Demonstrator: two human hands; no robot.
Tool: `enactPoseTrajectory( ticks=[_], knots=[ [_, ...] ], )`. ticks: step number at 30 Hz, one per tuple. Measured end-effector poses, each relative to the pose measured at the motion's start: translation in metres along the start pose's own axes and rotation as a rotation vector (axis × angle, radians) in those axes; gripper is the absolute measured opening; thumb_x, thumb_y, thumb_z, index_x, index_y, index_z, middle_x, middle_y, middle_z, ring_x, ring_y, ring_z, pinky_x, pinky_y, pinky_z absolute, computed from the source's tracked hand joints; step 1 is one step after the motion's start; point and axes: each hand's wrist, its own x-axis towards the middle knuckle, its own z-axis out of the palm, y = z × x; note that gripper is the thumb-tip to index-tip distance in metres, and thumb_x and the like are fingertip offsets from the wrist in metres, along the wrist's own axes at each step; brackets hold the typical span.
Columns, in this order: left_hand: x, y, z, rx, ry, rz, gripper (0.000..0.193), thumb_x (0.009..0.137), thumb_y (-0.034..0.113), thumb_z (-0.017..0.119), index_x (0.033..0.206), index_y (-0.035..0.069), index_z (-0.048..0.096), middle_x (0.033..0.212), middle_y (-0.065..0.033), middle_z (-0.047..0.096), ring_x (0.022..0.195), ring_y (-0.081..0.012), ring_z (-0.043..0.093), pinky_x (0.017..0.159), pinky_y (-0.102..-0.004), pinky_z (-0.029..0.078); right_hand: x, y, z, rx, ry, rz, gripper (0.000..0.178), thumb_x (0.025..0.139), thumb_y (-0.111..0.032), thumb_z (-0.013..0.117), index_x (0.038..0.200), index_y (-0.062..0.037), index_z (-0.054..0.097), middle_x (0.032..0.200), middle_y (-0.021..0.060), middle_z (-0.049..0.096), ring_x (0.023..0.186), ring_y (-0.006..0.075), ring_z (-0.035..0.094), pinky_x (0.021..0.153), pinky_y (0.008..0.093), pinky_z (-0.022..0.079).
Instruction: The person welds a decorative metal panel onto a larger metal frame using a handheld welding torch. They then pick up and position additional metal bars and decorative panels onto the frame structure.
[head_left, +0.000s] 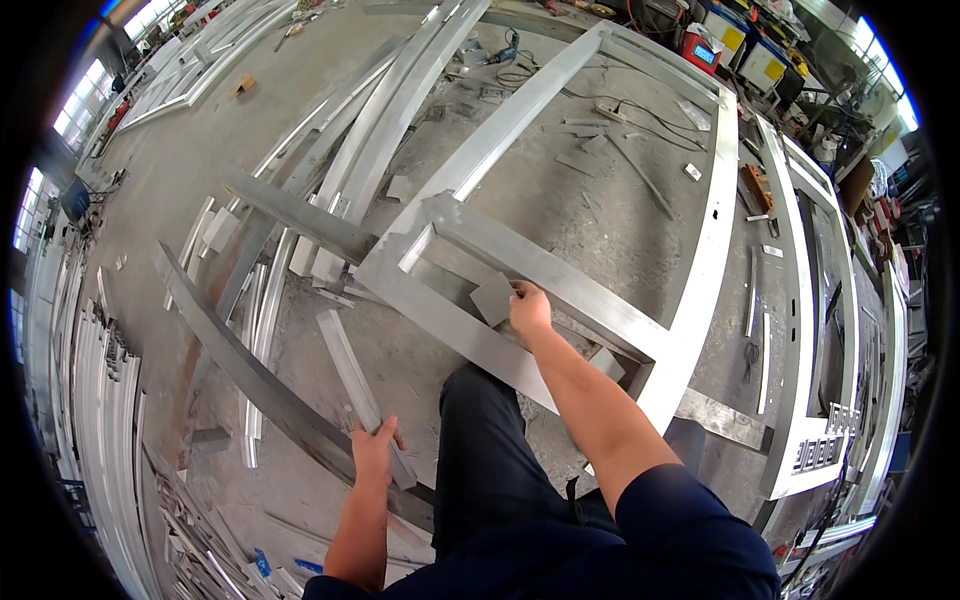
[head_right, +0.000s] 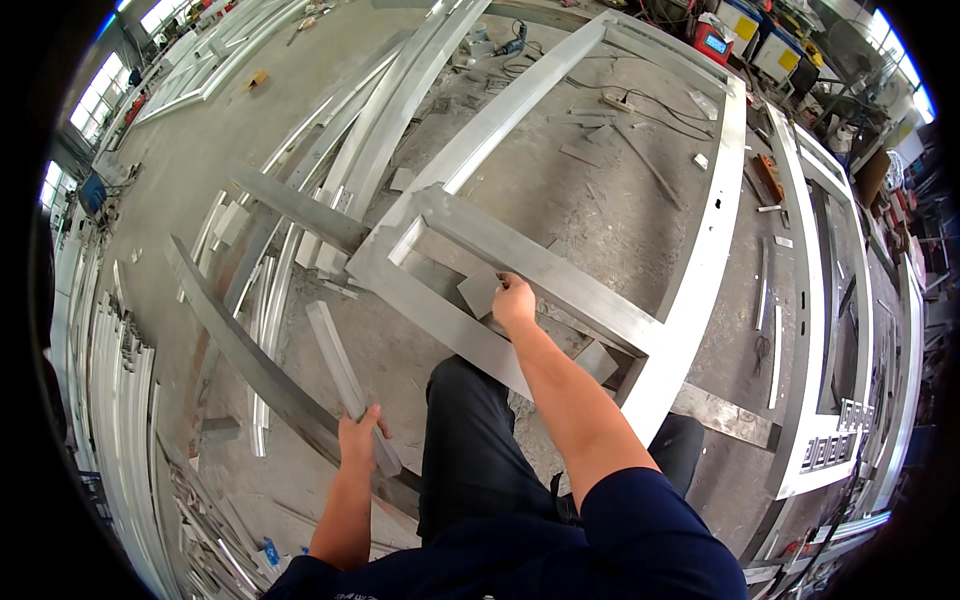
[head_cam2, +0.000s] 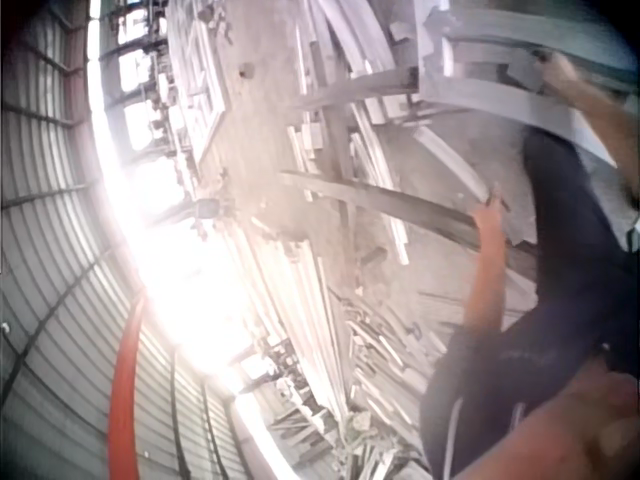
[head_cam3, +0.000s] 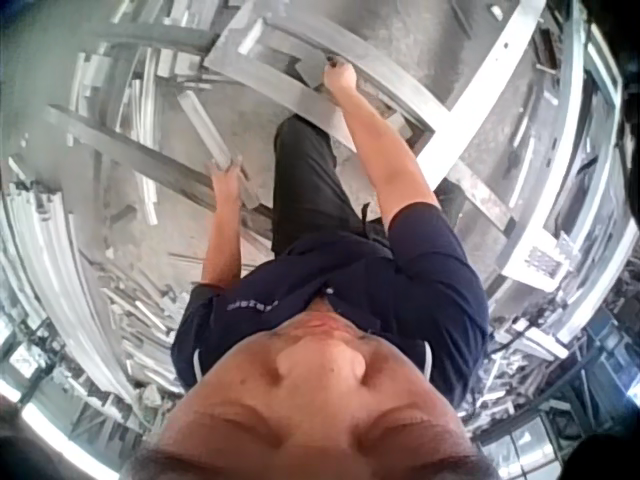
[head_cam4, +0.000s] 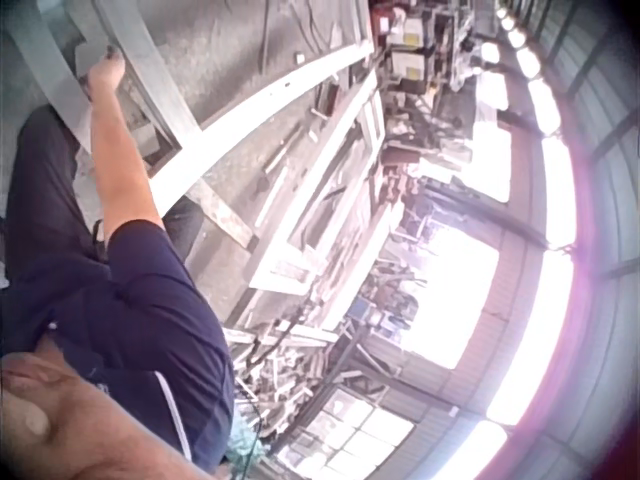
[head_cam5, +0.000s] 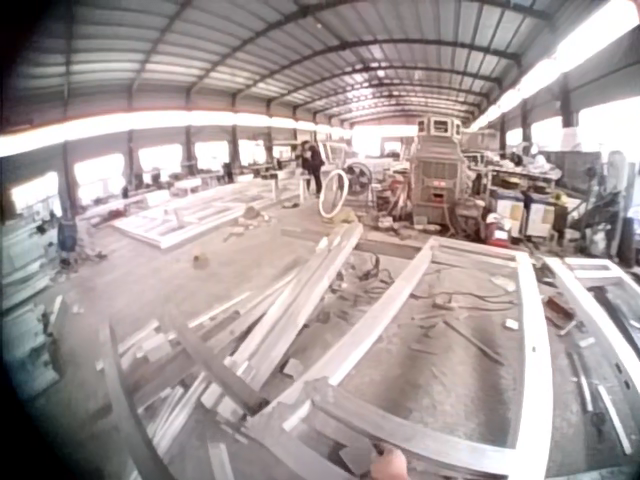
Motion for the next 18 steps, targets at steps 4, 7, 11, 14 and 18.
enactPoseTrajectory(
  ticks=[4,7,11,14,18],
  knots=[
    [-0.004,-0.004,-0.009,0.013,0.003,-0.007,0.031,0.085,0.015,0.077,0.101,-0.002,0.057,0.076,-0.0065,0.061,0.055,-0.0178,0.058,0.053,-0.0320,0.044,0.011,-0.013,0.026,-0.252,-0.039,-0.096,0.037,0.088,-0.007,0.057,0.123,-0.0088,0.069,0.114,0.0177,0.070,0.108,0.0363,0.066,0.096,0.0413,0.052],
    [0.002,-0.005,-0.008,0.016,-0.024,-0.005,0.031,0.085,0.016,0.078,0.100,-0.002,0.057,0.075,-0.0055,0.060,0.056,-0.0167,0.059,0.053,-0.0315,0.045,0.012,-0.013,0.030,-0.419,-0.137,-0.129,0.044,0.086,-0.007,0.060,0.129,-0.0108,0.065,0.133,0.0171,0.061,0.121,0.0375,0.059,0.101,0.0428,0.049],
    [0.010,0.003,0.001,0.173,-0.052,0.055,0.039,0.087,0.024,0.077,0.107,-0.003,0.056,0.073,-0.0044,0.060,0.056,-0.0147,0.059,0.055,-0.0312,0.047,-0.012,-0.027,0.013,-0.378,-0.124,-0.311,0.047,0.086,-0.014,0.068,0.132,-0.0079,0.060,0.139,0.0177,0.054,0.129,0.0379,0.051,0.107,0.0429,0.044],
    [0.027,0.002,0.005,0.296,-0.150,0.333,0.049,0.091,0.034,0.074,0.119,-0.001,0.054,0.074,-0.0065,0.061,0.061,-0.0160,0.062,0.059,-0.0325,0.049,-0.049,-0.019,-0.036,-0.246,-0.086,-0.384,0.050,0.084,-0.019,0.073,0.131,-0.0053,0.059,0.138,0.0175,0.054,0.128,0.0390,0.050,0.107,0.0442,0.043],
    [0.041,0.054,0.048,0.750,-0.346,0.693,0.054,0.090,0.039,0.073,0.129,0.005,0.054,0.093,-0.0131,0.066,0.085,-0.0327,0.065,0.077,-0.0418,0.052,-0.124,0.039,-0.130,-0.445,0.052,-0.425,0.051,0.084,-0.021,0.074,0.130,-0.0043,0.059,0.141,0.0170,0.051,0.130,0.0403,0.047,0.109,0.0486,0.039]
  ],
)
